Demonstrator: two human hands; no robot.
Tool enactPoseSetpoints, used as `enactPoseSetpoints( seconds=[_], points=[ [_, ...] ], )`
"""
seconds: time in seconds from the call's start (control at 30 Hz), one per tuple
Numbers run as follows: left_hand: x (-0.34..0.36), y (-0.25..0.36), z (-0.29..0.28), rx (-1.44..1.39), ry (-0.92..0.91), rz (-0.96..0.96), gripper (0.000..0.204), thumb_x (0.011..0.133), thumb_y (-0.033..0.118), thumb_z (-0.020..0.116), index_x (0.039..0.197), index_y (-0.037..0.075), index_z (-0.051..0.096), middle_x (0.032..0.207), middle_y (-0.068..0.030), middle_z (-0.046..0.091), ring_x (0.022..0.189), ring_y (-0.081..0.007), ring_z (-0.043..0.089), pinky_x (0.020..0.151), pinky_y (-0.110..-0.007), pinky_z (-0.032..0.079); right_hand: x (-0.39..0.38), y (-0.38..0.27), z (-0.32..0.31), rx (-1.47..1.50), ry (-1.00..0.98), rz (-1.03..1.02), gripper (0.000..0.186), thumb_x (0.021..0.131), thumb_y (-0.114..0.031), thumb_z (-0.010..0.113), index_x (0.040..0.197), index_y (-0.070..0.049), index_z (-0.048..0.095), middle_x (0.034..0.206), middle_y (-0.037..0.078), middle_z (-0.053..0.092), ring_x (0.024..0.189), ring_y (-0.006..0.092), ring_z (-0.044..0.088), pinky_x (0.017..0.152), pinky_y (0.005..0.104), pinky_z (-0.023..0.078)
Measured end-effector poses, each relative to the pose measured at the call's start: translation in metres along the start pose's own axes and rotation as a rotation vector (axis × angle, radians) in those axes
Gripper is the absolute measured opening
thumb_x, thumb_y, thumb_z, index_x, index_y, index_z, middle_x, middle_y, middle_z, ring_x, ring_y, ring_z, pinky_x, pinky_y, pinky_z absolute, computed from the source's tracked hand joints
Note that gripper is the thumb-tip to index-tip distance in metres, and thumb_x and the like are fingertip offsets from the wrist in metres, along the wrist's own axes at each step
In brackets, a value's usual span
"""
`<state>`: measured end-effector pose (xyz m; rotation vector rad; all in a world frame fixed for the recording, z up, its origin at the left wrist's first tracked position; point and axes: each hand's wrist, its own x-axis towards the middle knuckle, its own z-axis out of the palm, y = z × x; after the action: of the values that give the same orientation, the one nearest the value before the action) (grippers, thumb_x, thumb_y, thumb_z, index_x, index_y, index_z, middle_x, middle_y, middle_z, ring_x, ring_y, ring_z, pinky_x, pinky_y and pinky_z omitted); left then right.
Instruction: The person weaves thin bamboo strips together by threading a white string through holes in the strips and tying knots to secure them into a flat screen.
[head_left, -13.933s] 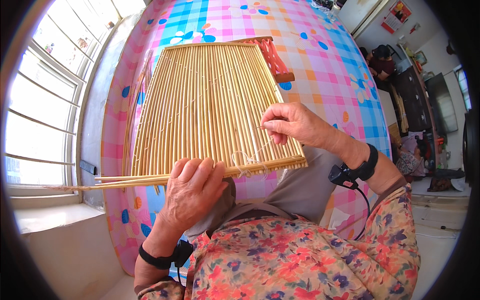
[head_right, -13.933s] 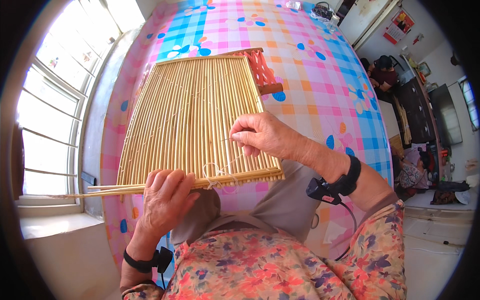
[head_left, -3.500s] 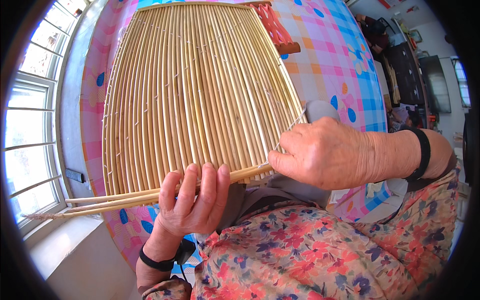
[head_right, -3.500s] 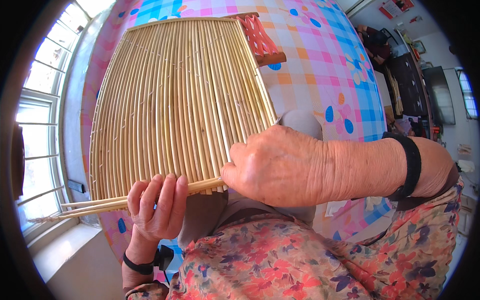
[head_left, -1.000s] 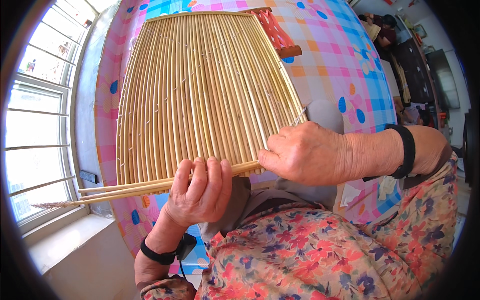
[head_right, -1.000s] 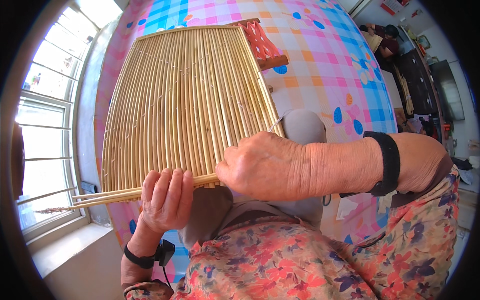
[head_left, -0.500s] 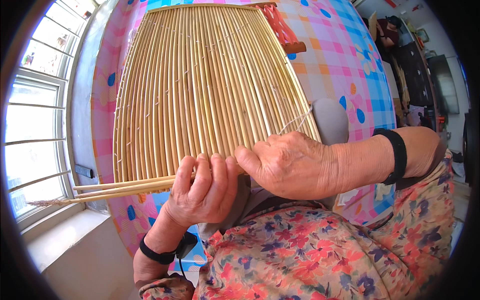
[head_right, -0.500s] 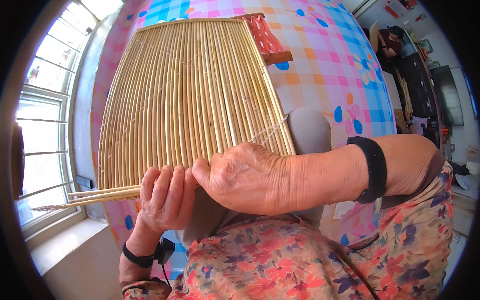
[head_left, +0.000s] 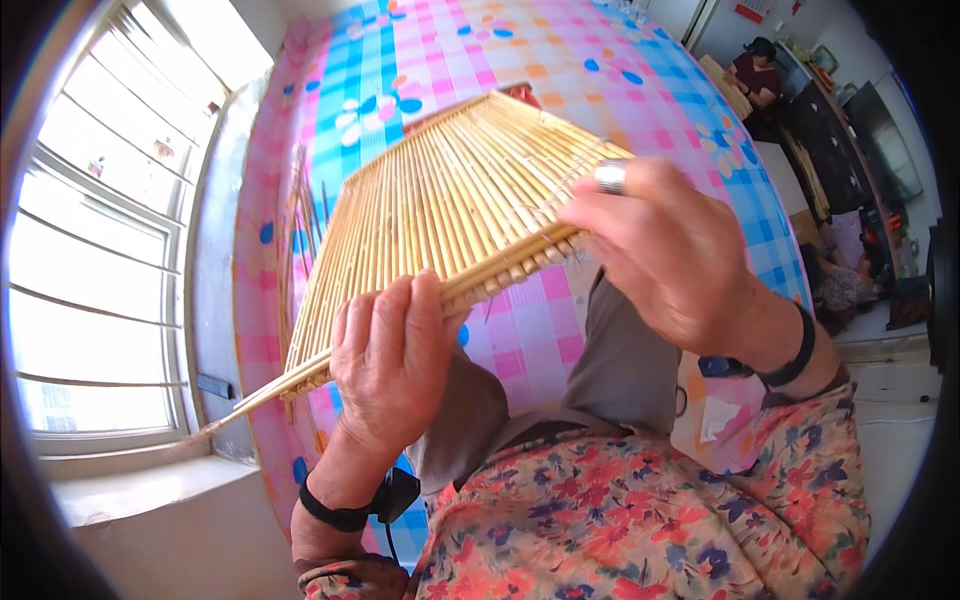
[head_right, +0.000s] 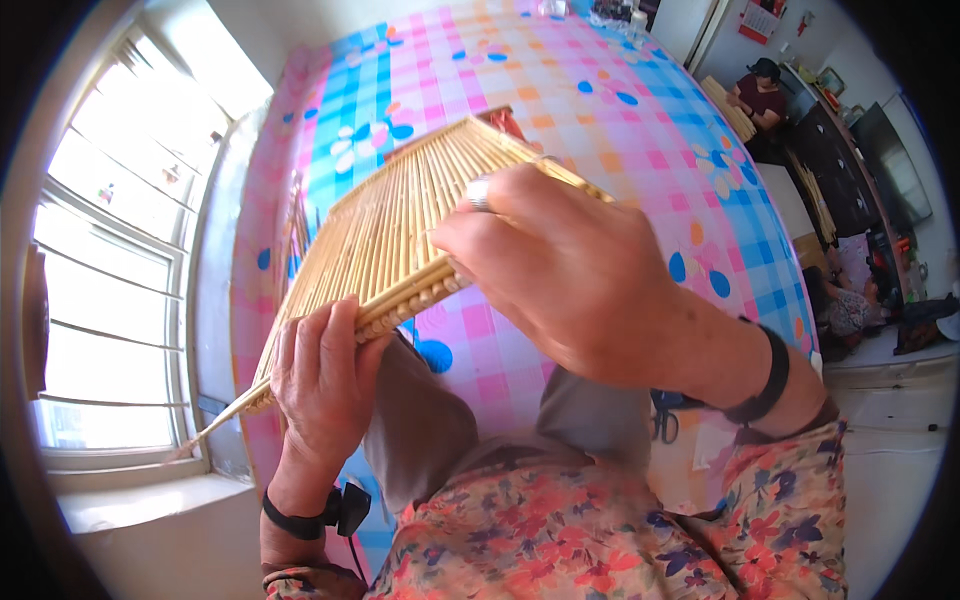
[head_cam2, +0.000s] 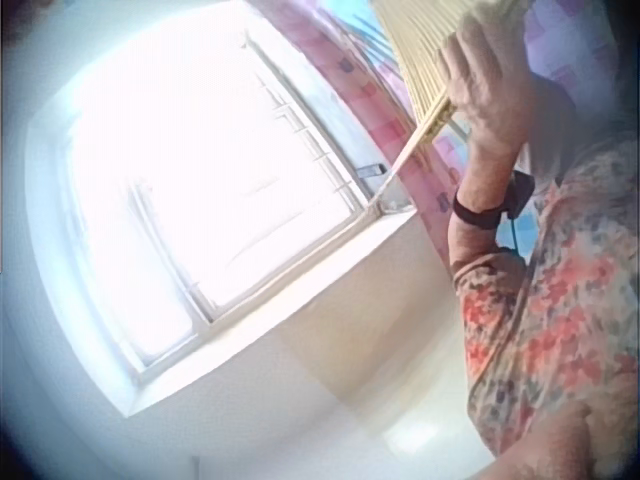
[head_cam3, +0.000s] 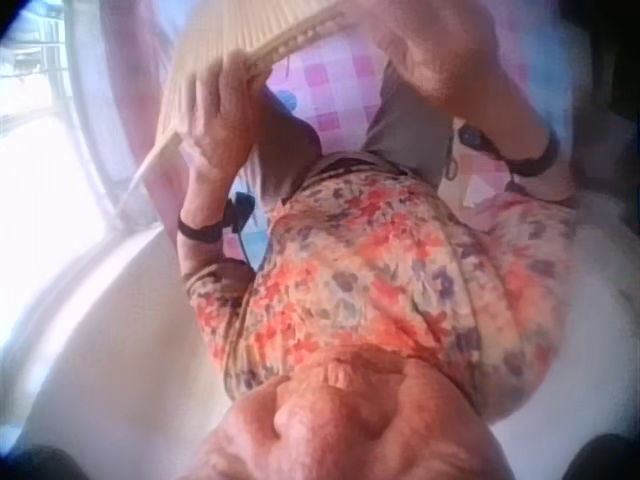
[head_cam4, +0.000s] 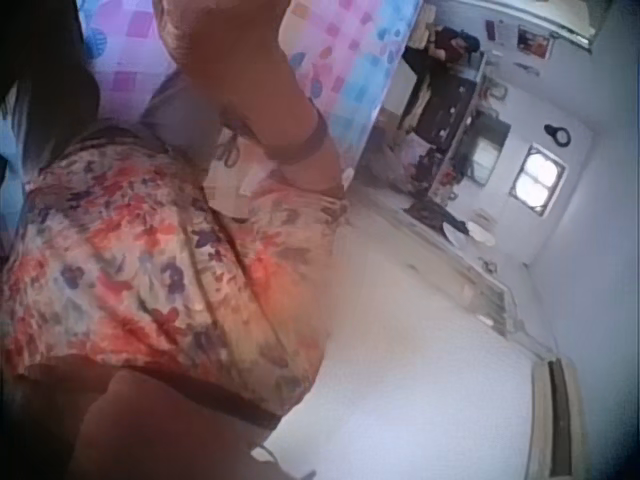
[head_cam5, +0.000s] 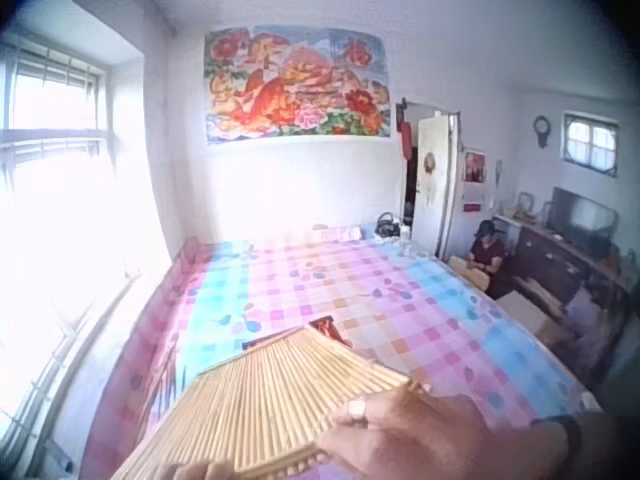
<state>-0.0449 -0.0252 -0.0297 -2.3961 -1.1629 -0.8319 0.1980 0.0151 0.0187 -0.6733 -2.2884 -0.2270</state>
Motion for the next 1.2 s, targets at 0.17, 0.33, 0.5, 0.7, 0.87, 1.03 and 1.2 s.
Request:
enactPoseSetpoints(
  seconds=[0.17,0.33,0.5,0.7,0.87,1.03,1.2],
  points=[
    [0.037,-0.006,-0.012,0.006,0.022,-0.094,0.036,0.077,0.014,0.075,0.105,0.0,0.058,0.088,-0.0137,0.058,0.076,-0.0321,0.057,0.065,-0.043,0.047,-0.019,-0.016,-0.011,0.273,0.082,0.22,0.012,0.087,-0.005,0.065,0.099,-0.004,0.064,0.079,0.01,0.058,0.068,0.0251,0.059,0.057,0.0335,0.045],
    [0.068,-0.005,-0.017,0.017,-0.028,-0.195,0.03,0.08,0.016,0.072,0.102,0.003,0.056,0.087,-0.013,0.058,0.083,-0.0335,0.057,0.071,-0.045,0.047,-0.028,-0.006,0.04,0.66,0.103,0.491,0.014,0.092,-0.013,0.061,0.088,0.0,0.058,0.075,0.012,0.058,0.069,0.023,0.058,0.064,0.0337,0.047],
    [0.093,-0.015,-0.017,0.085,-0.114,-0.229,0.031,0.086,0.02,0.064,0.109,0.002,0.054,0.091,-0.0148,0.059,0.089,-0.0349,0.06,0.075,-0.047,0.049,0.01,0.014,0.083,1.204,0.295,0.676,0.025,0.095,-0.019,0.057,0.087,0.004,0.058,0.069,0.007,0.057,0.065,0.0104,0.05,0.06,0.03,0.044],
    [0.115,-0.018,-0.01,0.165,-0.139,-0.185,0.037,0.085,0.018,0.065,0.115,0.001,0.051,0.094,-0.0162,0.06,0.093,-0.0351,0.06,0.075,-0.046,0.051,0.032,0.034,0.073,1.147,0.241,0.661,0.026,0.094,-0.022,0.058,0.087,0.004,0.061,0.066,0.004,0.053,0.064,0.0084,0.049,0.058,0.0291,0.043],
    [0.12,-0.021,-0.005,0.234,-0.221,-0.148,0.029,0.083,0.013,0.064,0.105,-0.001,0.051,0.092,-0.0159,0.058,0.092,-0.0345,0.06,0.074,-0.044,0.052,0.036,0.039,0.081,0.983,0.257,0.582,0.024,0.094,-0.019,0.056,0.088,0.004,0.061,0.067,0.006,0.057,0.065,0.0091,0.051,0.059,0.0301,0.044],
    [0.123,-0.028,0.011,0.246,-0.09,-0.135,0.024,0.08,0.01,0.063,0.099,0.001,0.05,0.09,-0.0154,0.056,0.088,-0.0342,0.059,0.072,-0.044,0.051,0.044,0.037,0.095,0.991,0.375,0.637,0.023,0.095,-0.018,0.052,0.092,0.003,0.061,0.075,0.013,0.062,0.068,0.0149,0.058,0.062,0.034,0.047],
    [0.12,-0.02,0.018,0.251,-0.129,-0.094,0.021,0.081,0.01,0.062,0.097,0.002,0.05,0.089,-0.0147,0.055,0.089,-0.0339,0.059,0.072,-0.043,0.051,0.031,0.015,0.085,0.913,0.408,0.704,0.02,0.093,-0.016,0.052,0.09,0.002,0.059,0.077,0.018,0.061,0.069,0.0267,0.06,0.064,0.038,0.047]
  ],
)
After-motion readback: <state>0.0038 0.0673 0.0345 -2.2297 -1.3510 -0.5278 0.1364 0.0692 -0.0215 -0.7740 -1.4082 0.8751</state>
